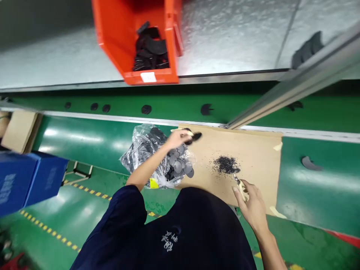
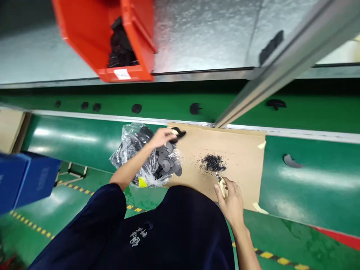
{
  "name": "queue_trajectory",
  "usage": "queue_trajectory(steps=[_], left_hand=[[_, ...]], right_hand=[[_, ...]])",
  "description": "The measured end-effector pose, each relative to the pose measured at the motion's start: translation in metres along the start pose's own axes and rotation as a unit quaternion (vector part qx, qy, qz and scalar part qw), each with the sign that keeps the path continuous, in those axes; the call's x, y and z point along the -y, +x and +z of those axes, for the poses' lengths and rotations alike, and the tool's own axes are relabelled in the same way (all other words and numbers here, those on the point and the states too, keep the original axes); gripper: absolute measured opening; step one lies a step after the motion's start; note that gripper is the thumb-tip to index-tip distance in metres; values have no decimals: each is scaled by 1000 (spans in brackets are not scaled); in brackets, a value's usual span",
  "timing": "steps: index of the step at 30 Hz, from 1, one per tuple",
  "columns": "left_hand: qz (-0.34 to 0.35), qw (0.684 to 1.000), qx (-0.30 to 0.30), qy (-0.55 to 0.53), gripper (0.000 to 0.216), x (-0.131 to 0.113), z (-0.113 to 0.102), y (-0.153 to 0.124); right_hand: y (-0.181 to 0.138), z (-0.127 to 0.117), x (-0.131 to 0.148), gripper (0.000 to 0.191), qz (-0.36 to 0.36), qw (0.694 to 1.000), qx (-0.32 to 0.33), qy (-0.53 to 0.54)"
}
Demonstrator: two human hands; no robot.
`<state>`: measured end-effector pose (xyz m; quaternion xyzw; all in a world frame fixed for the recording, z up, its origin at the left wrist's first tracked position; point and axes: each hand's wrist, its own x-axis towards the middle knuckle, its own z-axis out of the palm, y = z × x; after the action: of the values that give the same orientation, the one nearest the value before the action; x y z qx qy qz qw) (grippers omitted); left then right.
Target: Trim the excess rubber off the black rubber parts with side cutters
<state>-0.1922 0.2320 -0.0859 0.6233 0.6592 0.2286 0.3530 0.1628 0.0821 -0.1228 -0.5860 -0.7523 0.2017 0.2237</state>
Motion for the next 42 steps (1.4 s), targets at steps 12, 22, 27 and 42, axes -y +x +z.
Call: queue_trajectory(steps=[12, 22, 27, 42], left_hand=[[-10, 974, -7, 226, 19, 51, -33, 157], [2, 994, -24, 107, 47, -8, 52, 197], [-4, 998, -41, 53, 28, -10, 45, 162], [-61, 997, 44, -2, 25, 17, 122, -171]], right_hand=[[-71, 60, -62, 51, 158, 981, -10, -115], [-49, 52, -62, 42, 118, 987, 22, -111], [-49, 56, -33, 53, 169, 985, -40, 13], [-9, 37, 36, 62, 181, 853, 173, 458]])
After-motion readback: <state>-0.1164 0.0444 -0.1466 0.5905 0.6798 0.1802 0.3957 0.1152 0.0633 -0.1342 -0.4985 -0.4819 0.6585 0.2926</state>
